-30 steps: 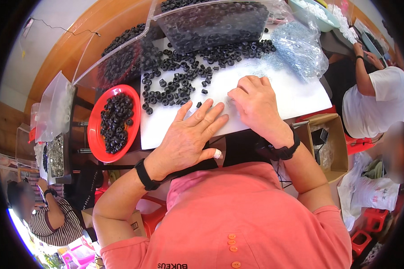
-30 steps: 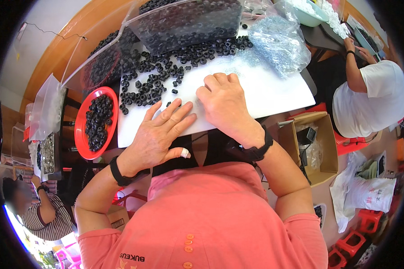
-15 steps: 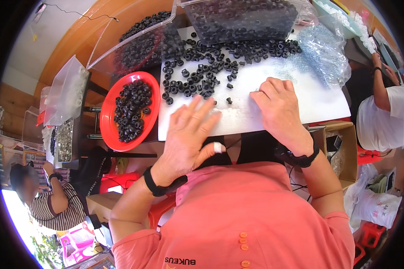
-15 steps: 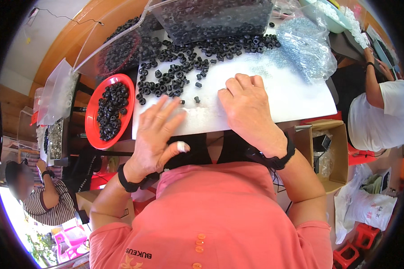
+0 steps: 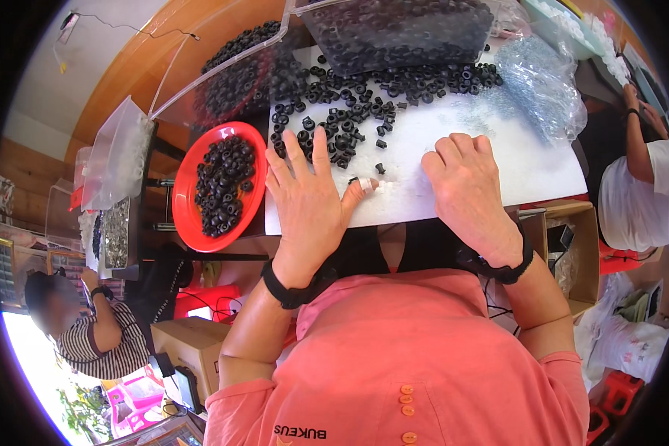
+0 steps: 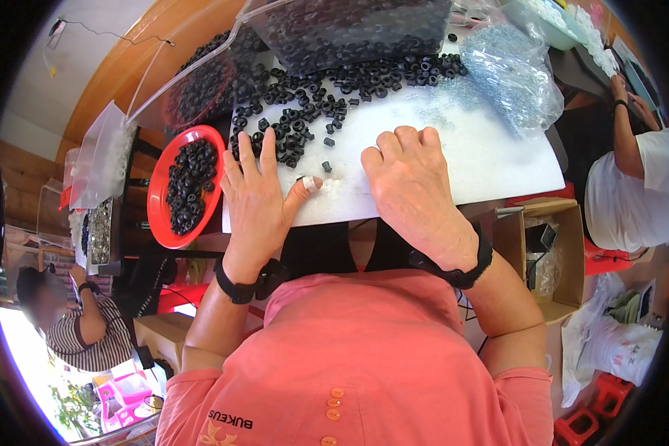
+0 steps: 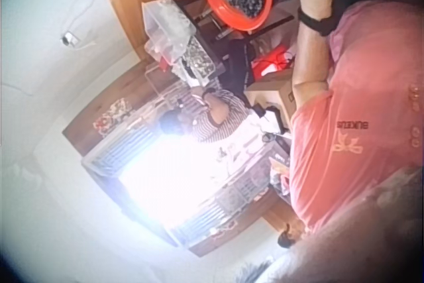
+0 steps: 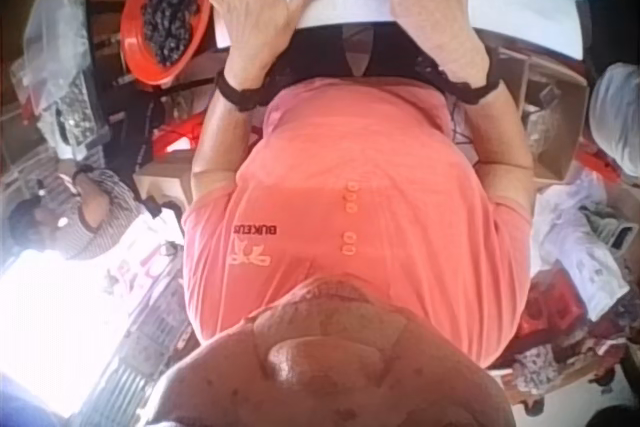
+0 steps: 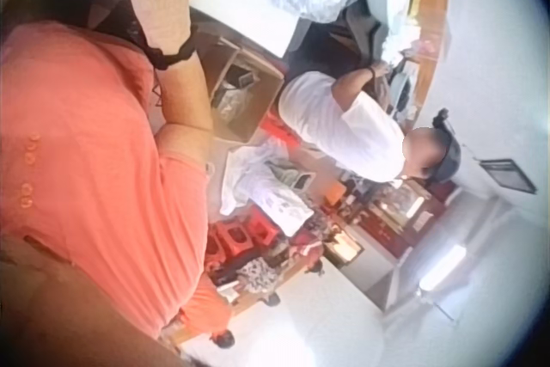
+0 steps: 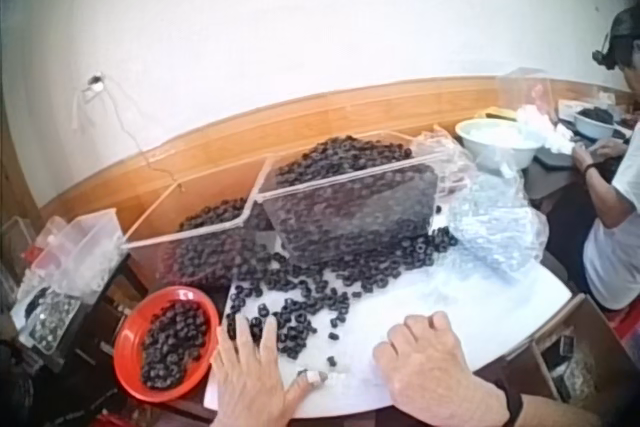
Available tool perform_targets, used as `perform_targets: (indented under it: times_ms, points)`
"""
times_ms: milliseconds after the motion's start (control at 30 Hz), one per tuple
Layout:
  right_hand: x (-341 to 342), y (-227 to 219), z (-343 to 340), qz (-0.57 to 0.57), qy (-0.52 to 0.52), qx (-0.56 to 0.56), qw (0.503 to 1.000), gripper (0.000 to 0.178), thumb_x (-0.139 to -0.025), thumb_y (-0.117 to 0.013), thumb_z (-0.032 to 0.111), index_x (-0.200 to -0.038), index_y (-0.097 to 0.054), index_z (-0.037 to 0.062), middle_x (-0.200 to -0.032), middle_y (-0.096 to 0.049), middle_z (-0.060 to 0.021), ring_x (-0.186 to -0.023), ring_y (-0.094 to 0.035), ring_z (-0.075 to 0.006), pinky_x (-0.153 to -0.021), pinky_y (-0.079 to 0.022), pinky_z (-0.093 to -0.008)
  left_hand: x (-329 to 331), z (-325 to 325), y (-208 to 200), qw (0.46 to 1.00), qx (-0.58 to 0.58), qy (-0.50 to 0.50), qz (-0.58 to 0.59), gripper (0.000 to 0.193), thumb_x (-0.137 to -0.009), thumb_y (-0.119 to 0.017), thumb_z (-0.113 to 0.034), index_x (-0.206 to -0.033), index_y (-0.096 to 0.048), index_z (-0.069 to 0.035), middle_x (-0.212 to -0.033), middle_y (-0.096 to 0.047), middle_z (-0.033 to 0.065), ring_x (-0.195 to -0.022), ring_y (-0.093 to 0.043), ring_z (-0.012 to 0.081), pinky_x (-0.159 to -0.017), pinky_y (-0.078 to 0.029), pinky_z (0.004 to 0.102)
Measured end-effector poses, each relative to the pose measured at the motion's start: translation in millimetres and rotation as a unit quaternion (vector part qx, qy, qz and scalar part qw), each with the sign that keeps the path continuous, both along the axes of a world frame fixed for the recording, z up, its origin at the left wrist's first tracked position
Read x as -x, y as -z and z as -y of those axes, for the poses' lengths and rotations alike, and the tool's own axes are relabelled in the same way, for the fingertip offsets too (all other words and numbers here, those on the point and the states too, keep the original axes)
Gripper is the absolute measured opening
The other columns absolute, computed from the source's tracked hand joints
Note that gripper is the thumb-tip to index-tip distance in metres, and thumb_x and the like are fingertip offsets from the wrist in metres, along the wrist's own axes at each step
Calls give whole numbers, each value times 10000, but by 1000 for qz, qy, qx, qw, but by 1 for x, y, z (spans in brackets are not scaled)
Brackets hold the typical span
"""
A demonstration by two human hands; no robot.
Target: Assembling small black components with white clips at a workbench.
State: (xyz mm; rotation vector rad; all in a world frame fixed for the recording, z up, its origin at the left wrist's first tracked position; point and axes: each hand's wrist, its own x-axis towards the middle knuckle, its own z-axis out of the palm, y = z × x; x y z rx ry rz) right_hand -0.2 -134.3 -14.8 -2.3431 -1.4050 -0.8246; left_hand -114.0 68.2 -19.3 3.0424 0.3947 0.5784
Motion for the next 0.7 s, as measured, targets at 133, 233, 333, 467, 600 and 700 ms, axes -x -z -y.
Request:
perform_targets:
  times_ms: [133,233,333,467,600,700]
  points:
    - [0,5,3,1,-4,-38,999,82,-718,-640,41,-789,-602,53,-796,-549,-85,-827,-534,-258,-746,-378,-393,-12,-5,3,1000,16,-24,-4,916,-912,-667,-562,-1562,-326,-15,-1545,-255,409,-1408,-252,616,-1110,-260,681]
    - [0,13,3,-2,-5,-83,997,115,-694,-641,17,-777,-575,60,-790,-541,-85,-802,-532,-262,-709,-374,-388,-20,-12,3,1000,20,-9,5,879,-945,-620,-580,-1576,-328,-43,-1588,-272,358,-1446,-257,574,-1172,-231,617]
    - [0,15,3,-17,-7,-120,993,136,-676,-643,5,-766,-558,63,-786,-537,-84,-773,-531,-263,-673,-369,-388,-33,-11,1,994,93,64,3,849,-936,-643,-547,-1577,-345,-76,-1625,-249,303,-1491,-211,518,-1194,-187,600]
    - [-3,23,7,-78,-2,-130,988,205,-728,-696,-36,-906,-635,46,-851,-580,-93,-846,-585,-288,-705,-398,-404,-37,-9,-8,999,23,25,2,879,-934,-623,-593,-1574,-344,-59,-1611,-254,328,-1490,-206,524,-1171,-207,643]
    - [-1,23,7,-89,-17,-175,980,197,-738,-688,-40,-904,-633,49,-834,-571,-89,-833,-586,-291,-703,-394,-402,-53,-34,-6,996,47,-80,16,907,-957,-543,-659,-1550,-360,1,-1543,-324,396,-1438,-296,545,-1166,-244,614]
    - [-1,23,6,-90,-22,-188,978,194,-738,-690,-36,-903,-632,50,-835,-569,-88,-829,-584,-294,-697,-394,-403,-56,-40,-2,998,38,-53,2,855,-985,-504,-644,-1532,-397,5,-1541,-337,387,-1419,-332,529,-1171,-256,575]
